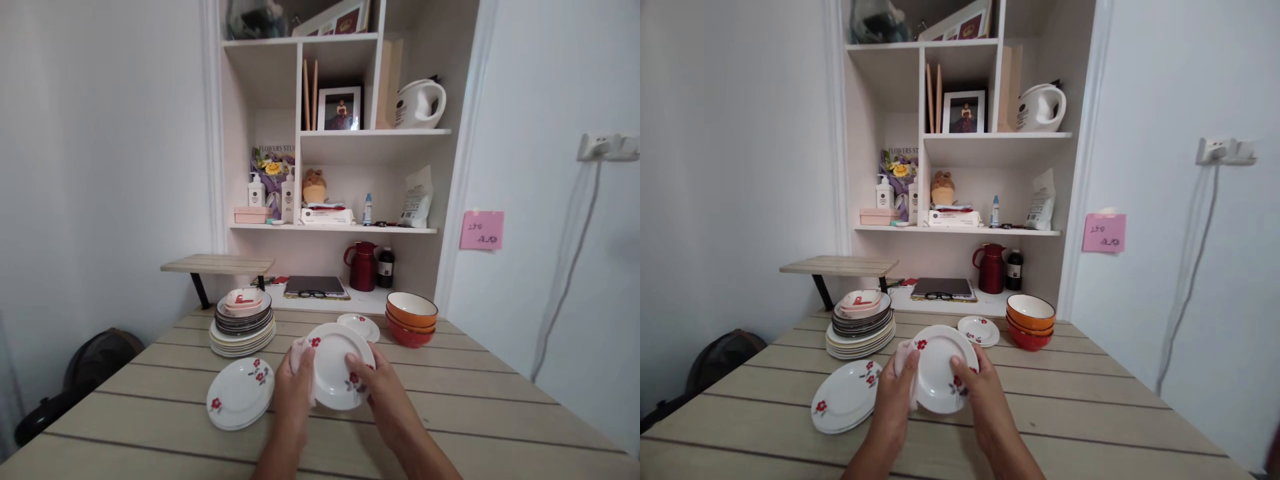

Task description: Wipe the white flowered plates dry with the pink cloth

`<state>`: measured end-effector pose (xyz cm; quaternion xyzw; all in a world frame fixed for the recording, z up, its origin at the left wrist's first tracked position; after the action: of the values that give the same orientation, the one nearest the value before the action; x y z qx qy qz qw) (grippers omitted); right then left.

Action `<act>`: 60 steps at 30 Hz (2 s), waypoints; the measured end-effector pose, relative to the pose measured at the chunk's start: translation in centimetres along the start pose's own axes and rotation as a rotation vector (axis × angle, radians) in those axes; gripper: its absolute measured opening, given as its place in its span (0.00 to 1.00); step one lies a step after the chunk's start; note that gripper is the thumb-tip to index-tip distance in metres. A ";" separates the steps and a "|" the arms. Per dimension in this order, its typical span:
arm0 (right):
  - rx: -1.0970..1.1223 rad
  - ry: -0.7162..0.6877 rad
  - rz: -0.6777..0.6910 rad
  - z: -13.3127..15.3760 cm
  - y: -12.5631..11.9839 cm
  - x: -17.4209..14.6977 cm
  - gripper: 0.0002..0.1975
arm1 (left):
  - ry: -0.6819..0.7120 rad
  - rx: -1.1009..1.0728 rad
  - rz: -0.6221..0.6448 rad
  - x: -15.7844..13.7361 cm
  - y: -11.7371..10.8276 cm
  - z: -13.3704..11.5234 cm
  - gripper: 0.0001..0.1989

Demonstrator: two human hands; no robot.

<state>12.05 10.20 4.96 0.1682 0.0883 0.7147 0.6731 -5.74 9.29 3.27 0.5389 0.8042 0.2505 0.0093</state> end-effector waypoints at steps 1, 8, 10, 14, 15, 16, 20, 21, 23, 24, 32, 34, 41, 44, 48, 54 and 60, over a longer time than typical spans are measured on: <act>-0.075 -0.027 0.020 0.5 0.0 0.0 0.22 | 0.033 0.012 0.025 0.2 0.0 -0.7 0.27; -0.377 -0.188 0.046 2.7 -0.8 0.3 0.13 | 0.202 0.259 0.227 -0.3 2.0 -3.1 0.20; -0.371 -0.173 0.043 2.6 -0.8 0.3 0.12 | 0.231 0.255 0.209 -0.6 2.1 -3.3 0.19; -0.204 -0.121 0.019 1.7 -0.3 -0.1 0.16 | 0.247 0.232 0.133 -0.6 1.6 -3.4 0.21; -0.146 -0.099 -0.004 1.4 -0.3 -0.1 0.18 | 0.251 0.225 0.116 -0.6 1.4 -3.4 0.22; -0.086 -0.070 -0.047 1.0 -0.6 0.0 0.20 | 0.261 0.216 0.101 -0.5 1.2 -3.5 0.23; 0.219 -0.024 -0.195 -0.2 -2.9 0.6 0.31 | 0.251 0.166 0.100 -0.2 0.9 -3.2 0.25; 0.246 -0.030 -0.227 -0.2 -3.6 0.7 0.32 | 0.223 0.147 0.104 -0.2 0.9 -2.8 0.25; 0.229 -0.050 -0.253 0.1 -4.6 1.1 0.31 | 0.148 0.099 0.115 -0.2 1.1 -1.8 0.26; 0.206 -0.060 -0.262 0.3 -4.9 1.1 0.30 | 0.114 0.070 0.120 -0.3 1.3 -1.4 0.27; -0.036 -0.364 -0.408 4.8 -4.8 -1.9 0.19 | -0.045 -0.069 0.163 -1.2 2.1 0.8 0.30; -0.081 -0.437 -0.446 5.8 -4.9 -2.7 0.18 | -0.066 -0.106 0.242 -1.3 2.8 1.0 0.30; -0.098 -0.473 -0.416 6.8 -4.9 -2.7 0.15 | -0.103 -0.048 0.395 -2.7 4.5 0.0 0.31; -0.139 -0.451 -0.358 6.8 -4.4 -2.4 0.15 | -0.109 -0.015 0.367 -2.8 4.2 -0.2 0.29; -0.161 -0.357 -0.259 5.8 -3.6 -1.4 0.16 | -0.096 -0.114 0.350 -2.2 4.1 0.0 0.30; -0.142 -0.243 -0.115 4.3 -2.3 -0.4 0.15 | -0.118 -0.146 0.384 -2.1 4.3 0.9 0.32; -0.073 -0.074 -0.049 1.9 -1.6 0.0 0.19 | -0.135 0.001 0.387 -2.1 4.2 2.5 0.26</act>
<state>14.25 10.18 6.17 0.1675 0.0415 0.6942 0.6988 -0.49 9.71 2.28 0.6988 0.6835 0.2105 0.0147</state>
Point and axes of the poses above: each hand's wrist, its own x-axis towards the middle knuckle, its own y-axis out of the palm, z = x × y, the point moved 10 cm from there along x, towards the middle knuckle, and after that the axes turned 5 degrees about y, right-handed, at the moved point
